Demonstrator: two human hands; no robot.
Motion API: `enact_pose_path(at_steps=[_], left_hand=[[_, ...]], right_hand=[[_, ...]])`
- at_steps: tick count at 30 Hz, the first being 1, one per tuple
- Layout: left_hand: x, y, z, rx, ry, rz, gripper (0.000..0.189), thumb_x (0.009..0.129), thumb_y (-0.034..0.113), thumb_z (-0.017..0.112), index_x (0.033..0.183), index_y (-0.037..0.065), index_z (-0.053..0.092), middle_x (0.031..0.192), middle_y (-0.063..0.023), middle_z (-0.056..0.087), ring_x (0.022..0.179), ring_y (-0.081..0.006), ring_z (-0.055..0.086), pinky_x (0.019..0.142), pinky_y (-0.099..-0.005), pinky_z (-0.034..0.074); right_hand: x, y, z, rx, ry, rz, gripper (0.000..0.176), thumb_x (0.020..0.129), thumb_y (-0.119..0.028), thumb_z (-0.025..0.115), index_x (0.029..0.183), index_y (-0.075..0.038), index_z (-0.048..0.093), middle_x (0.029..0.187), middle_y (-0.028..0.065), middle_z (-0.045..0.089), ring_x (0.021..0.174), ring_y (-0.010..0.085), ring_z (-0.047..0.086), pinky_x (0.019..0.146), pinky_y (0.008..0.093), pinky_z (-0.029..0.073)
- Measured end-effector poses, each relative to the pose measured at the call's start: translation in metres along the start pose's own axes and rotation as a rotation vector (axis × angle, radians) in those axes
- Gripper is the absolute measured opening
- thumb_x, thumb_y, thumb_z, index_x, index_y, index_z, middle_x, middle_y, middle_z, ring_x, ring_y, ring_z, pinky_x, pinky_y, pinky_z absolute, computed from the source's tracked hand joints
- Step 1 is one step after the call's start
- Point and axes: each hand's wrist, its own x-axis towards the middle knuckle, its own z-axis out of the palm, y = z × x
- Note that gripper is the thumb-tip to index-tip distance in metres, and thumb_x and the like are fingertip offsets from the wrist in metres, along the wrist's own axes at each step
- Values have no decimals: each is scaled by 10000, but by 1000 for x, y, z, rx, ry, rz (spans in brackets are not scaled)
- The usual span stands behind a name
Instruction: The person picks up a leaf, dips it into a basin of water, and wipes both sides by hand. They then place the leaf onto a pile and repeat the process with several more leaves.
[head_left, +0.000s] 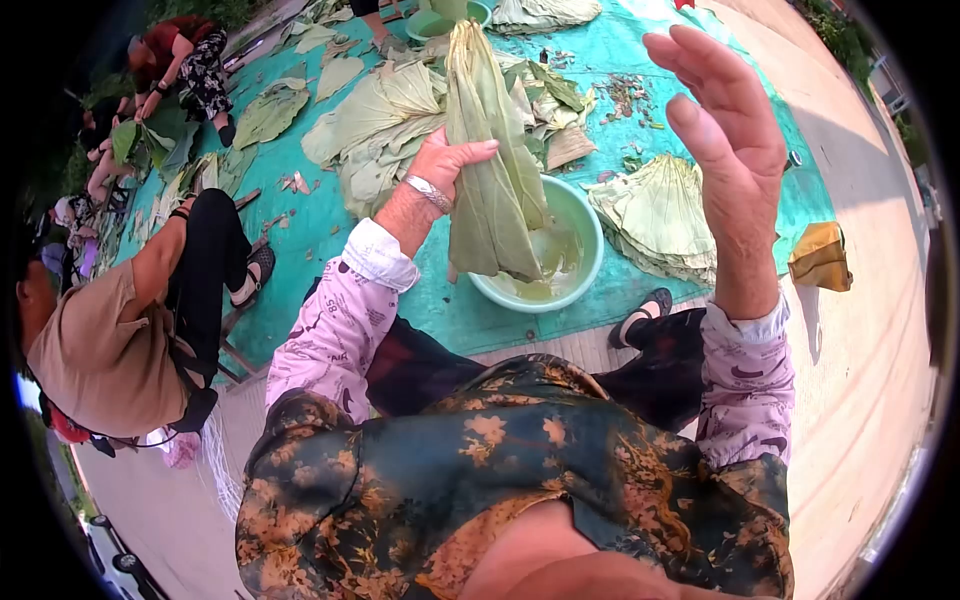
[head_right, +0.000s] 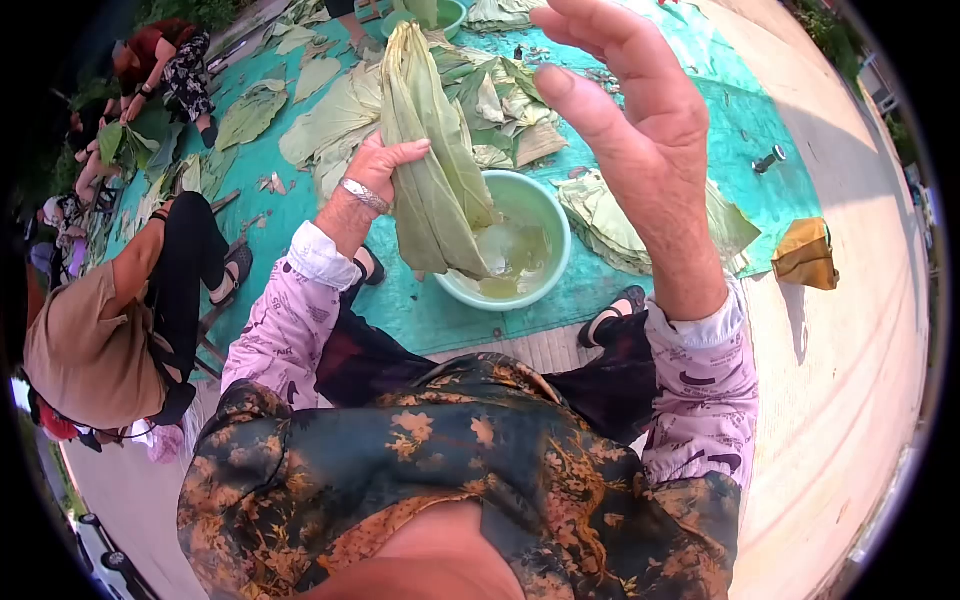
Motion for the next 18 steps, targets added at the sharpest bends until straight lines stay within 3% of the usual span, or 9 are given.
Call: enact_pose_path(at_steps=[1,5,7,11,12,16,18], left_hand=[[-1,-2,-5,4,-46,-22,416,700,-17,645,1086,18,494,966,-95,594,843,-206,593,750,-359,500],[11,-30,-3,37,-211,-114,412,730,33,644,1114,29,494,1007,-73,584,893,-173,579,791,-314,475],[10,-43,4,62,-254,-191,416,740,55,642,1127,30,489,1019,-67,579,898,-165,575,793,-298,468],[18,-63,6,104,-326,-262,382,820,198,584,1152,41,480,1023,-42,573,881,-142,570,768,-278,465],[21,-64,5,191,-287,-255,379,828,219,573,1149,40,482,1021,-39,573,874,-134,567,763,-274,463],[29,-74,-12,492,-169,-151,373,852,263,541,1140,31,492,984,-27,584,838,-98,553,743,-255,456],[29,-73,-10,471,-72,-81,336,859,222,531,1122,13,511,930,-23,602,785,-74,546,711,-242,455]], right_hand=[[-6,27,5,-111,-72,154,450,810,-170,571,1205,-11,424,1151,135,510,1087,203,467,920,322,354],[-34,125,11,69,-115,703,532,787,-283,612,1204,-12,425,1152,120,505,1063,193,475,888,314,371],[-47,156,11,280,-167,793,566,771,-317,624,1205,-12,427,1147,121,504,1058,190,477,883,318,378],[-50,195,16,555,-191,951,353,800,-230,595,1073,-14,534,1014,55,573,913,149,538,853,304,388],[-51,201,18,560,-123,961,245,816,-185,565,1016,-43,569,914,19,599,854,111,542,810,295,407],[-55,207,16,403,-133,894,216,803,-151,573,998,-61,586,851,7,609,772,95,553,720,269,439],[-56,211,12,317,-97,860,236,813,-139,562,1027,-38,571,904,18,604,813,92,550,745,264,439]])
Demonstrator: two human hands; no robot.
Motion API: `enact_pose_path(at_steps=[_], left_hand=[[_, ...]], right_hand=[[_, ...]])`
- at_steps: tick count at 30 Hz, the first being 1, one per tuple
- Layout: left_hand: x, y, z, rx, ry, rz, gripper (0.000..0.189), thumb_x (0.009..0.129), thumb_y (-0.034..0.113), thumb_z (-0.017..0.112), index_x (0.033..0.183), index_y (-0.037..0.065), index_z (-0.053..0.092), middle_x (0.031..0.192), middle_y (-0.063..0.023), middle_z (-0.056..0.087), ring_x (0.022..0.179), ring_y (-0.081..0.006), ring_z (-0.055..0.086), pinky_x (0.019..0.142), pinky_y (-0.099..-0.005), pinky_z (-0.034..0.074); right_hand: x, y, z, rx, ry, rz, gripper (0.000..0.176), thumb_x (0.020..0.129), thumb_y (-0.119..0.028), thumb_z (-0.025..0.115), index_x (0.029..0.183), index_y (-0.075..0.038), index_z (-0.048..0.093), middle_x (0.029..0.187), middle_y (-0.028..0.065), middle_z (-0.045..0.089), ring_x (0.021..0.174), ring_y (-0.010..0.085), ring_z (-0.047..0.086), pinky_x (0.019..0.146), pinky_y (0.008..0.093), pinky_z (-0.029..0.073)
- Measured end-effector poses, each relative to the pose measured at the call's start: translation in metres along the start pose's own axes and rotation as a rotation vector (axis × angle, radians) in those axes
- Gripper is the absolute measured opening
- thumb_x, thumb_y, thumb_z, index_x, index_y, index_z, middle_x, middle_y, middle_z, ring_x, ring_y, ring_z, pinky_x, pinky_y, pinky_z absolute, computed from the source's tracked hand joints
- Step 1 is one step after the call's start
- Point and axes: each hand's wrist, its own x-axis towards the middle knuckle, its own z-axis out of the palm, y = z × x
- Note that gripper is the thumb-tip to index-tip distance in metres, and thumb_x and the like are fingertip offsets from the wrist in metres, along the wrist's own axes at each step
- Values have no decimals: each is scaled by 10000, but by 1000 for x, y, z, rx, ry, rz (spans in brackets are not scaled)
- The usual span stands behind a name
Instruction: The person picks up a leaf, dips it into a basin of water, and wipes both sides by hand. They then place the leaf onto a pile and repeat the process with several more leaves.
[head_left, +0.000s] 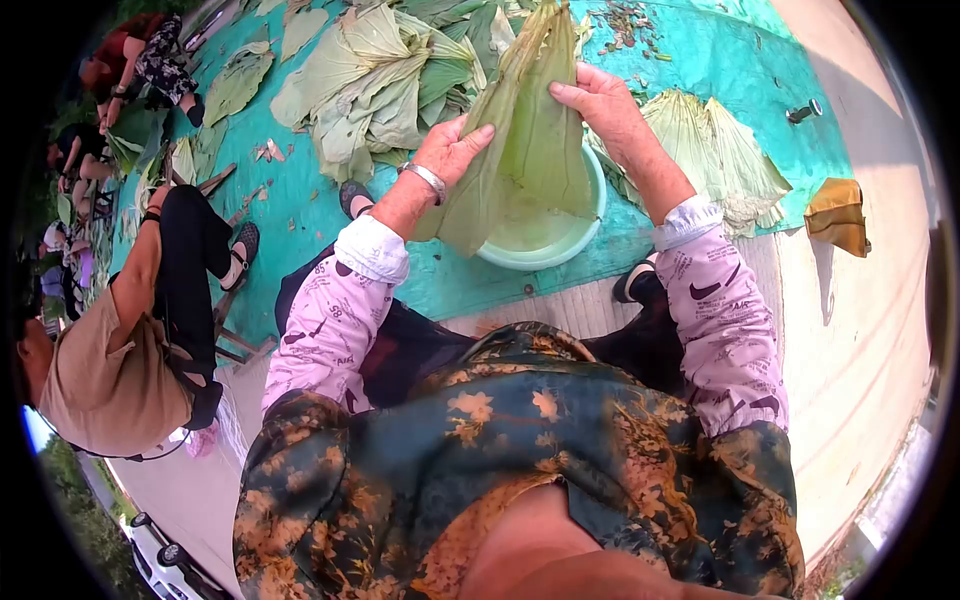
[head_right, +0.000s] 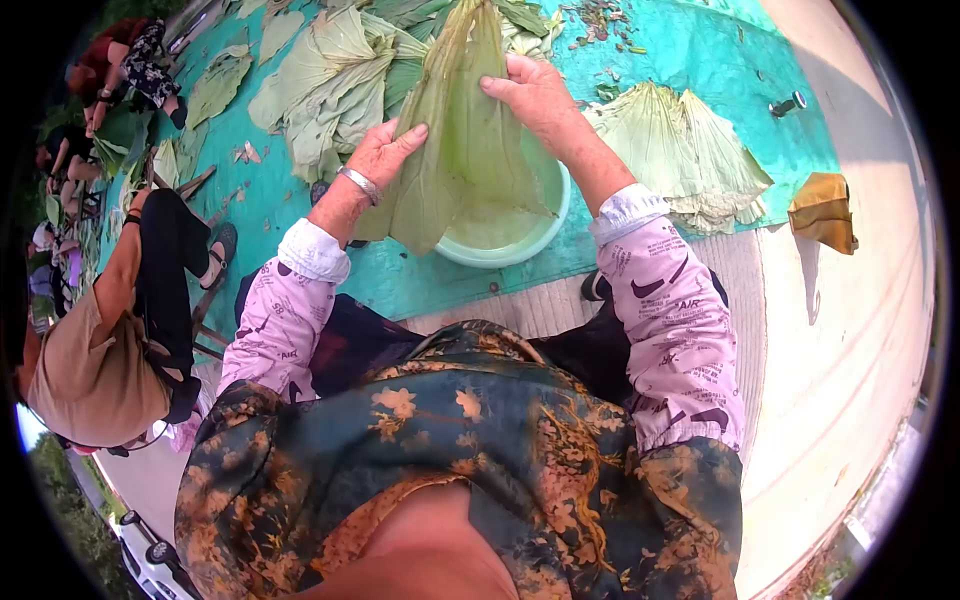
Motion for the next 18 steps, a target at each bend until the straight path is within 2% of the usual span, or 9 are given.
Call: enact_pose_path(at_steps=[3,4,8,10,11,13,15,16,18], left_hand=[[7,-2,-17,132,103,66,293,856,176,529,1101,15,533,896,-15,610,755,-76,551,688,-243,459],[7,-2,-20,97,124,8,262,849,146,530,1074,13,549,874,-15,616,714,-78,558,661,-247,465],[2,2,-23,200,86,-35,225,837,131,532,1023,12,577,799,-30,627,666,-84,564,632,-249,466],[15,-24,-31,232,54,-45,231,844,180,533,1009,25,577,785,-14,623,653,-85,571,608,-253,472],[14,-22,-29,379,78,74,224,832,188,544,980,27,591,757,-9,618,646,-86,565,603,-259,464],[17,-30,-37,567,88,185,218,797,198,581,944,41,612,750,-23,631,657,-92,550,630,-275,449],[15,-35,-40,611,52,139,249,783,222,587,987,79,602,806,-84,638,705,-175,577,684,-306,449],[13,-32,-43,690,31,150,258,780,231,586,997,92,599,827,-107,635,729,-215,588,701,-318,448],[11,-32,-46,763,30,132,264,781,238,582,1010,107,596,847,-125,624,757,-255,585,714,-330,448]], right_hand=[[3,-1,-10,-103,21,-30,258,813,-118,555,1053,-22,560,940,21,600,840,83,541,769,251,424],[3,3,-12,-123,1,-41,262,811,-122,557,1054,-25,561,945,20,600,847,85,539,779,253,419],[-6,0,-11,-163,-84,-51,240,787,-121,572,1005,-22,572,903,25,601,847,97,534,790,261,407],[-10,-12,-6,-63,-122,10,395,766,-166,598,1124,-32,499,1019,41,581,925,114,524,847,269,378],[-10,-18,-2,-47,-138,29,444,760,-199,607,1151,-34,479,1033,44,576,935,117,528,845,277,382],[-7,-15,4,13,-98,54,449,769,-215,610,1159,-43,470,1017,38,574,931,132,537,853,285,385],[-7,-10,14,102,99,151,422,772,-203,631,1119,-25,470,1020,41,569,914,137,542,835,282,395],[-5,-4,14,104,51,175,388,789,-201,621,1112,-44,473,1046,45,556,949,137,527,843,283,401],[-3,-1,16,61,40,193,348,790,-196,615,1082,-41,506,1002,38,574,913,131,535,829,276,395]])
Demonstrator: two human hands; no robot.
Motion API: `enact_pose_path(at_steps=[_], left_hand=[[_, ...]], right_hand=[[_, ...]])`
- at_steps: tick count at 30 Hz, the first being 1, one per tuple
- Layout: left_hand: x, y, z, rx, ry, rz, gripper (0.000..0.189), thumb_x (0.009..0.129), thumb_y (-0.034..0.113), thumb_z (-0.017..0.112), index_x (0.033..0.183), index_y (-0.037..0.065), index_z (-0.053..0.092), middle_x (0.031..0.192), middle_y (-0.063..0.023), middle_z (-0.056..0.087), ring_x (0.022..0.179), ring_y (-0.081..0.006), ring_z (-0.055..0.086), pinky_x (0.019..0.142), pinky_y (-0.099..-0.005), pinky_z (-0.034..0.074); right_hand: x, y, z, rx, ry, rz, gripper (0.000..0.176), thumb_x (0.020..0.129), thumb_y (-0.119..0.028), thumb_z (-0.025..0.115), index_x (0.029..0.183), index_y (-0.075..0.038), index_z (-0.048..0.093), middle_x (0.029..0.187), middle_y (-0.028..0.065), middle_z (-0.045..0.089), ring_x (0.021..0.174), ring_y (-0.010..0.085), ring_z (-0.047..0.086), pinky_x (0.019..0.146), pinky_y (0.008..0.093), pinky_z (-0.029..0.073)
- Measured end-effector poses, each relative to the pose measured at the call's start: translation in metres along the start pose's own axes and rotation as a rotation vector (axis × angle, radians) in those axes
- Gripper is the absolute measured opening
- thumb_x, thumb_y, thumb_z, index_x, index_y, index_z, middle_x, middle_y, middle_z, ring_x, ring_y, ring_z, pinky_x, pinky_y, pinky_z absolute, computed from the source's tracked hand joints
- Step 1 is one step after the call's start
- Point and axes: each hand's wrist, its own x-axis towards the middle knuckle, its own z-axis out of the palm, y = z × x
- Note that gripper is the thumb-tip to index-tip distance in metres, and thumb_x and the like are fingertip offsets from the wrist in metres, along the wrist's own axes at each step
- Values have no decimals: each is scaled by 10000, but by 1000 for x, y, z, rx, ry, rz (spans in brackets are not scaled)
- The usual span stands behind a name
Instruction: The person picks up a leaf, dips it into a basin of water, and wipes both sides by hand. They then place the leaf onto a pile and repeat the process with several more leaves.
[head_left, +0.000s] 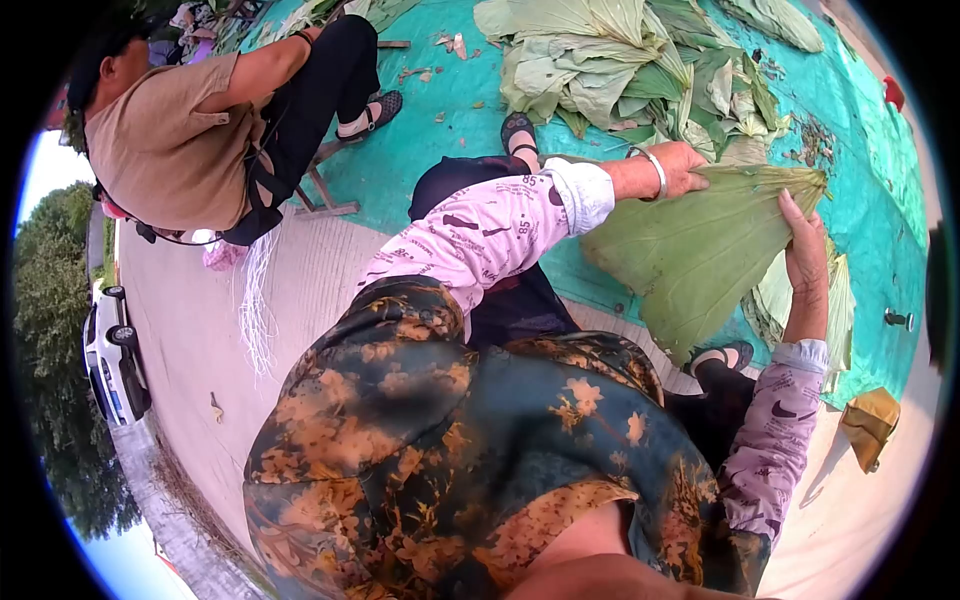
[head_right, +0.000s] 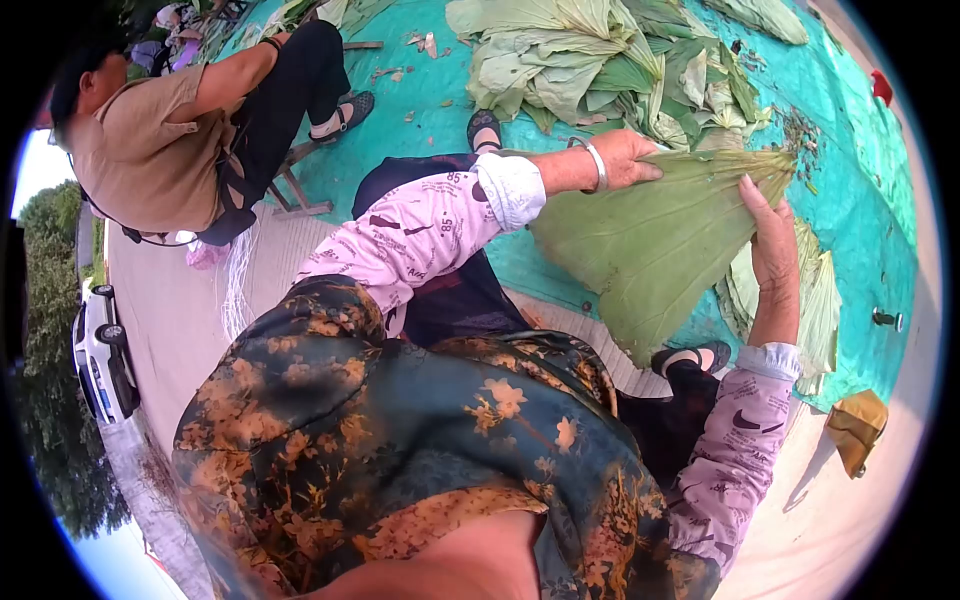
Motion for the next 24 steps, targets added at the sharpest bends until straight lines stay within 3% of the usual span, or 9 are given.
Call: enact_pose_path(at_steps=[7,13,19,24], left_hand=[[-10,10,-24,159,-8,-111,304,709,298,627,976,155,606,852,-129,616,814,-316,579,713,-387,447],[-17,21,-34,232,-36,-171,328,705,295,635,984,127,596,874,-140,612,834,-316,578,725,-385,451],[-28,40,-47,378,171,-85,353,719,280,629,1005,84,564,938,-139,595,895,-298,565,771,-382,441],[-39,63,-59,209,223,-3,269,743,260,599,942,80,576,901,-122,601,867,-296,567,752,-385,443]], right_hand=[[3,1,23,-83,48,-187,271,794,-175,608,1025,-43,559,949,30,595,850,107,541,772,245,407],[4,1,26,4,-46,-110,286,788,-150,622,1043,-36,560,927,16,599,819,90,541,751,229,411],[8,8,25,-103,142,-316,200,801,-142,609,964,-29,593,911,10,598,811,82,535,732,222,414],[26,42,20,-218,215,-491,178,825,-107,578,973,-14,605,914,15,605,824,65,520,751,214,405]])
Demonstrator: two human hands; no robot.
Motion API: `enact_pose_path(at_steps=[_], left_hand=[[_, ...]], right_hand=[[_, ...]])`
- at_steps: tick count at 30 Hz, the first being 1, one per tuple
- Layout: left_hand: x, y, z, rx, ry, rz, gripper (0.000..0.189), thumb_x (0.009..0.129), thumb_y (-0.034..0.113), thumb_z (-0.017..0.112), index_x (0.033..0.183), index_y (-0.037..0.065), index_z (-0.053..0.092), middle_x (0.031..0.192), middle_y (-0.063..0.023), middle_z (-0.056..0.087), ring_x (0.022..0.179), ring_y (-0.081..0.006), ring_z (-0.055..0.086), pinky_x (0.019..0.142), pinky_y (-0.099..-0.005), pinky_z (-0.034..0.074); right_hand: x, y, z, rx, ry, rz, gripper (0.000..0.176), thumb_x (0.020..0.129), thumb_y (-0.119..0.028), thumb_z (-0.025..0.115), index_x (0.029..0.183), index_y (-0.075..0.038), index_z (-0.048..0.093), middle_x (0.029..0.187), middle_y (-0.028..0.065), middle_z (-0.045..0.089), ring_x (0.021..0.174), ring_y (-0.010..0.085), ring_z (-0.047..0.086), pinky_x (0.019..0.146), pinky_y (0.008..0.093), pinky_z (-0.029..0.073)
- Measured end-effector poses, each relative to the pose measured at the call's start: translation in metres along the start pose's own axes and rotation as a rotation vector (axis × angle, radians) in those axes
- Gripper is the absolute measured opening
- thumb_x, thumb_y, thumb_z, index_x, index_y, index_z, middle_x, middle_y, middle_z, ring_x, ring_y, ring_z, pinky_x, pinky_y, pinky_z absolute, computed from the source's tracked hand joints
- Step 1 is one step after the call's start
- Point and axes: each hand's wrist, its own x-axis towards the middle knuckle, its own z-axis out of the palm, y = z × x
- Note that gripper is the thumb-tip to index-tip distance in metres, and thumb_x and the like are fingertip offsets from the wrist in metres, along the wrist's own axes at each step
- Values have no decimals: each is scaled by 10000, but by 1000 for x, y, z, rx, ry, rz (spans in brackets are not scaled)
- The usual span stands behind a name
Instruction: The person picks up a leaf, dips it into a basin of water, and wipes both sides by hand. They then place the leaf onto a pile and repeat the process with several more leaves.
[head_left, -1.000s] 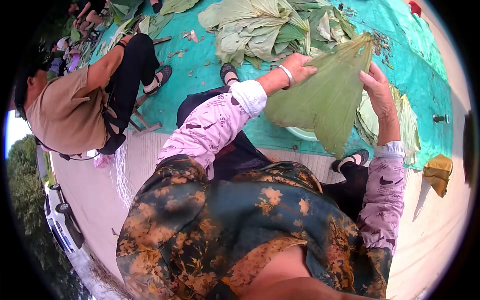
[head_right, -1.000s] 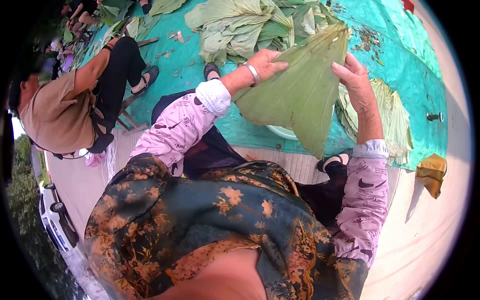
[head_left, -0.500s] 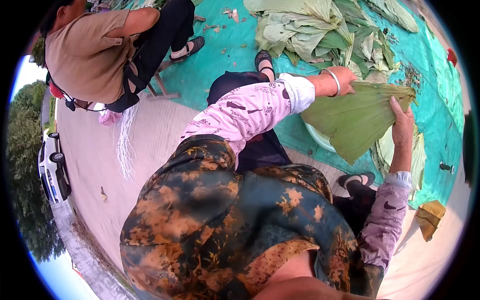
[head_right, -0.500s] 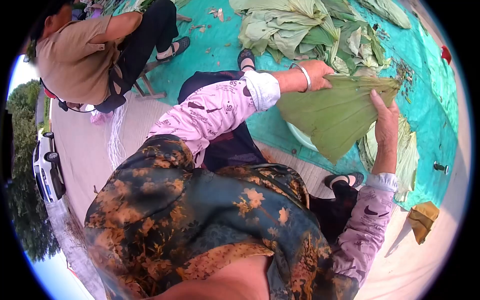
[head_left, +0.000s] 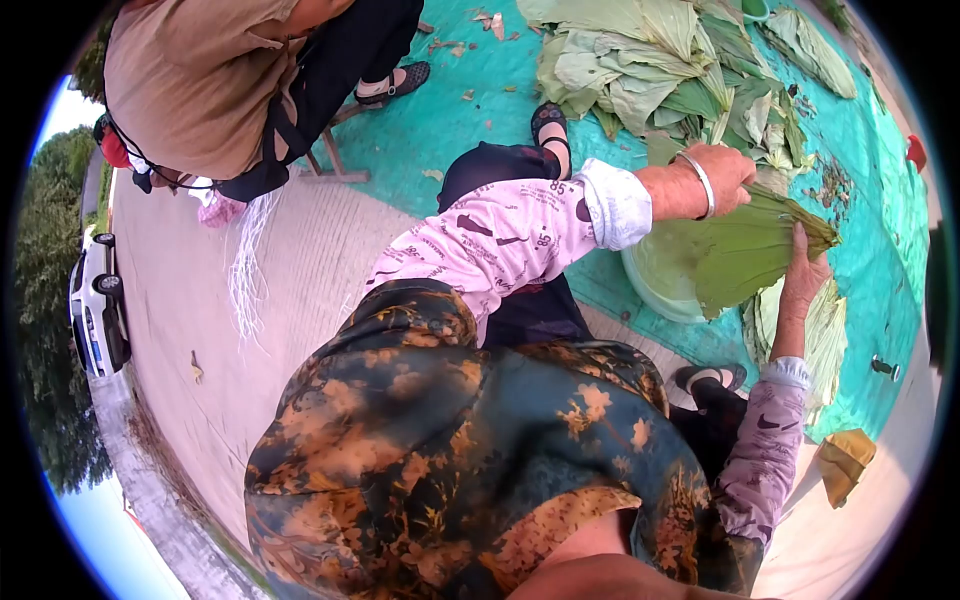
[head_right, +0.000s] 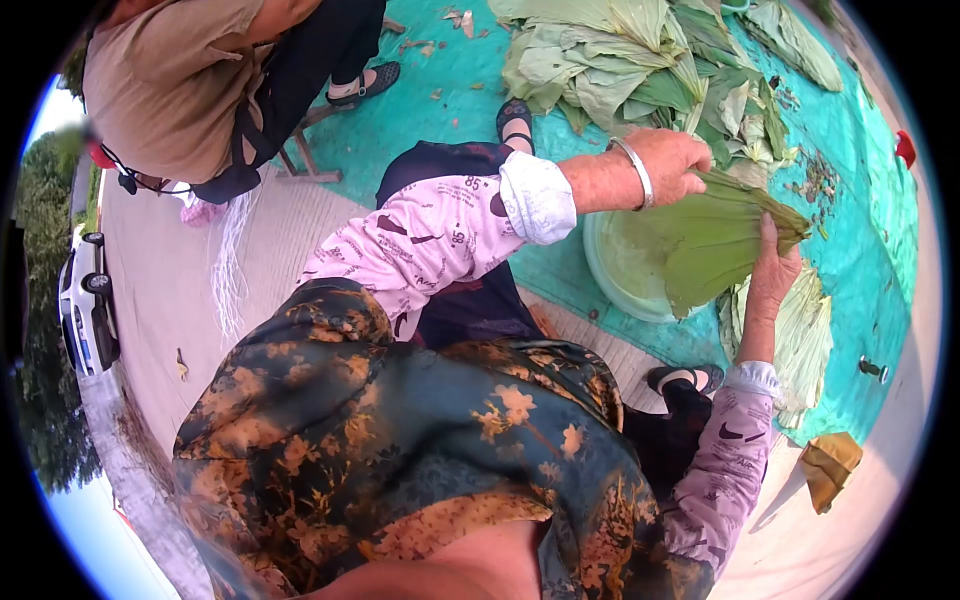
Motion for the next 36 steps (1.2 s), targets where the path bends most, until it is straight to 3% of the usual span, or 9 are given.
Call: enact_pose_path(at_steps=[11,15,18,20,21,22,26,32,36], left_hand=[[-3,-5,-55,-187,296,21,198,747,245,574,856,89,627,765,-102,623,722,-275,595,674,-371,470],[-4,-2,-81,-488,287,-16,128,726,122,596,803,28,636,729,-160,624,631,-227,598,598,-355,463],[-1,-5,-83,-390,368,66,134,727,101,546,809,21,614,631,-117,596,548,-202,560,534,-293,448],[1,-14,-71,-386,402,30,161,752,216,571,810,74,617,697,-100,616,637,-270,588,607,-355,467],[-2,-7,-72,-379,381,-16,147,747,208,573,793,74,610,703,-108,613,653,-279,587,612,-362,462],[-4,-5,-74,-297,364,1,152,755,154,579,850,38,607,703,-92,605,643,-174,578,623,-276,456],[-5,0,-74,-225,382,-27,144,754,180,578,834,62,594,748,-106,603,694,-257,586,626,-338,455],[-4,-1,-62,-227,330,-39,143,760,184,552,833,72,600,745,-118,609,695,-277,587,628,-357,457],[-4,-1,-59,-231,316,-16,145,760,185,546,829,69,600,746,-122,607,693,-281,583,626,-363,455]], right_hand=[[-73,124,56,-258,-268,10,166,814,-138,586,942,-41,625,814,44,645,751,88,563,697,235,429],[-94,159,56,-419,-357,128,208,797,-244,587,940,-97,617,789,144,620,728,282,601,653,334,452],[-102,169,60,-542,-408,151,230,798,-270,566,927,-84,608,798,176,602,764,350,570,658,376,445],[-108,158,65,-544,-435,157,226,796,-258,558,936,-86,603,794,174,601,760,344,571,657,371,444],[-113,166,66,-539,-435,165,211,796,-242,555,942,-99,607,797,158,607,759,332,576,661,365,448],[-120,174,65,-605,-458,202,205,798,-236,548,951,-113,607,827,142,613,772,315,583,672,366,452],[-136,200,70,-601,-488,112,205,773,-200,577,951,-102,600,825,163,596,772,342,562,674,402,446],[-128,200,75,-275,-387,256,168,784,-132,560,879,-7,620,770,76,637,717,152,579,661,280,444],[-92,156,70,-79,-296,218,202,807,-157,559,905,14,602,826,60,620,751,136,550,693,270,431]])
